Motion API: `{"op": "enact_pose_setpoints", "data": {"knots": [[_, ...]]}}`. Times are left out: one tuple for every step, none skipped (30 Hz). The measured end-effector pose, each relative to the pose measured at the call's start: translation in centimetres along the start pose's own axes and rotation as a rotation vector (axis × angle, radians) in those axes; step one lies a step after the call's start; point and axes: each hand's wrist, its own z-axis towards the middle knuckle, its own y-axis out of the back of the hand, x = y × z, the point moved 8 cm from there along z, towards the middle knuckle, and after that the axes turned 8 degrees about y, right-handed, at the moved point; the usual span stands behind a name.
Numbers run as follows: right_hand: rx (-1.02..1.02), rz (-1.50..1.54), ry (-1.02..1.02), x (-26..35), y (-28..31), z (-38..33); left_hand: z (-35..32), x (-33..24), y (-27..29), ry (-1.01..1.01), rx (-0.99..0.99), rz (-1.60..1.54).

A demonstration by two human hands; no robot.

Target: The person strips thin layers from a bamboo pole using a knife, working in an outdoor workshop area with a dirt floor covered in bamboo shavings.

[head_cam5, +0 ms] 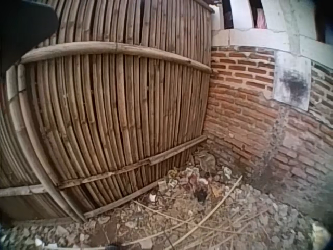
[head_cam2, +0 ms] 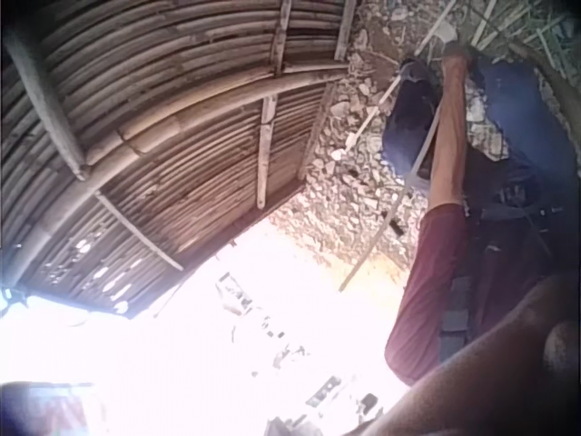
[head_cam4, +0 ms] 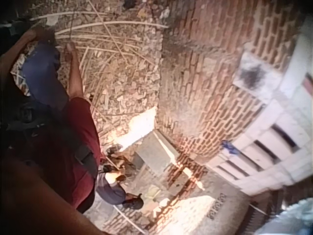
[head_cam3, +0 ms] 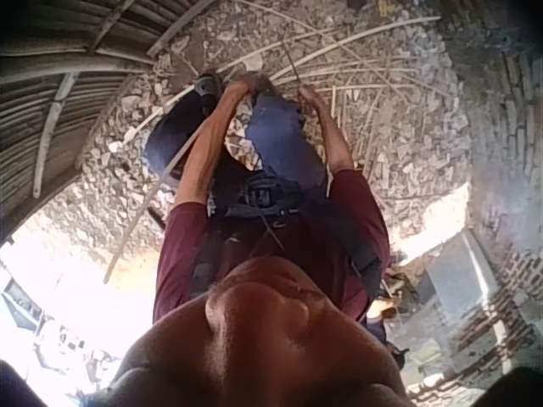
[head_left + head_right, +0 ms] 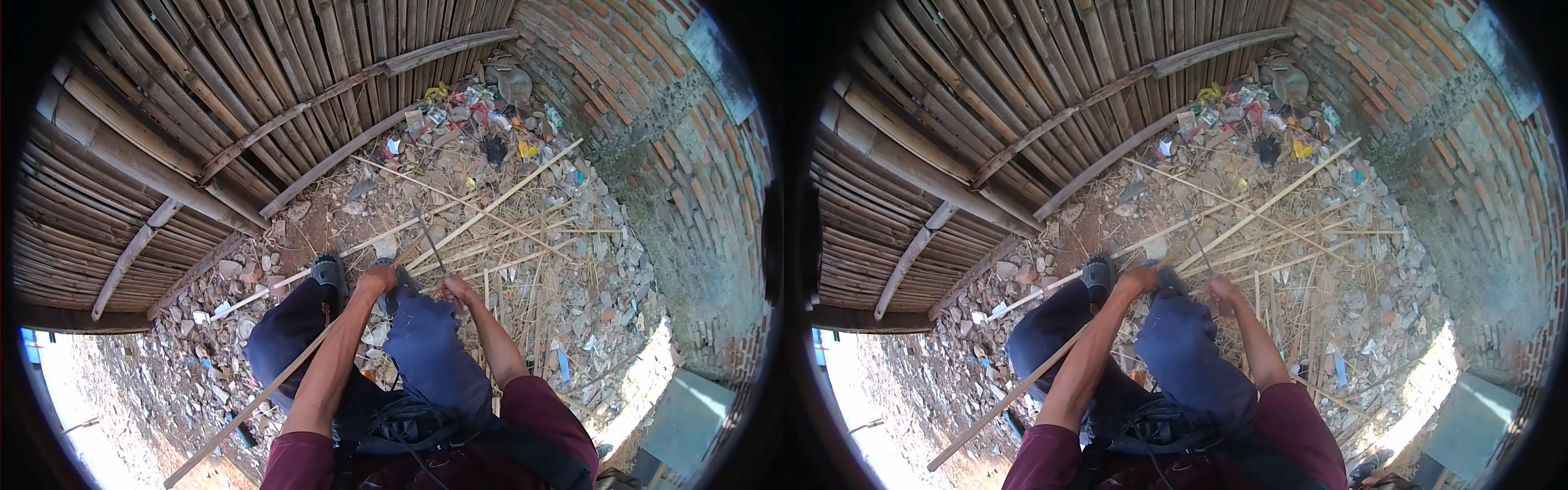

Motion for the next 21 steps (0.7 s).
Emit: {"op": "enact_pose_setpoints", "data": {"knots": [[0.079,0.149,-0.002,1.2,-0.9,0.1,0.7,0.4,-0.1,0.000,-0.014,-0.009],[0.074,0.150,0.008,1.6,-0.6,0.0,2.4,0.5,-1.0,-0.030,-0.043,0.022],[0.019,0.126,0.030,1.0,1.0,0.0,3.8,-0.4,-1.9,-0.075,-0.057,0.064],[-0.038,0.102,0.044,0.2,2.5,-0.2,4.1,-1.5,-2.5,-0.096,-0.045,0.075],[-0.015,0.093,0.040,1.2,1.2,-0.9,3.7,-0.2,-2.4,-0.056,-0.057,0.040],[-0.127,-0.166,0.100,2.8,1.3,-1.9,3.3,0.9,-2.3,-0.018,-0.069,0.006],[-0.270,-0.417,0.165,3.7,3.0,-2.6,3.3,0.5,-2.1,-0.027,-0.072,0.008],[-0.281,-0.415,0.165,4.0,3.5,-2.5,3.3,-0.2,-2.0,-0.067,-0.058,0.039],[-0.342,-0.532,0.227,5.2,4.4,-2.4,3.4,-1.0,-2.0,-0.109,-0.044,0.071],[-0.403,-0.652,0.289,6.1,5.3,-2.4,3.5,-1.4,-2.0,-0.121,-0.045,0.074],[-0.369,-0.725,0.425,9.0,3.9,-3.0,4.0,-0.5,-2.1,-0.099,-0.041,0.062],[-0.355,-0.725,0.430,11.1,3.0,-3.3,4.5,0.4,-2.3,-0.078,-0.037,0.051],[-0.379,-0.578,0.556,13.3,2.9,-4.1,4.6,0.3,-2.5,-0.080,-0.033,0.051],[-0.401,-0.426,0.678,15.3,2.9,-4.9,4.7,0.2,-2.6,-0.072,-0.028,0.056],[-0.392,-0.425,0.676,17.1,2.3,-5.4,4.8,0.7,-2.8,-0.054,-0.024,0.058],[-0.318,-0.302,0.680,18.9,1.2,-5.9,4.8,1.5,-2.9,-0.040,-0.023,0.051],[-0.256,-0.178,0.680,19.2,0.9,-5.8,4.7,1.4,-2.9,-0.059,-0.035,0.065],[-0.248,-0.178,0.678,19.3,0.3,-5.7,4.5,1.7,-2.9,-0.072,-0.046,0.076],[-0.272,-0.141,0.713,18.3,0.6,-4.9,4.4,1.2,-2.8,-0.077,-0.044,0.080],[-0.294,-0.104,0.752,17.1,0.8,-3.8,3.9,0.7,-2.5,-0.102,-0.059,0.079],[-0.309,-0.102,0.754,14.6,1.5,-2.4,3.4,-0.3,-1.9,-0.137,-0.076,0.080]]}}
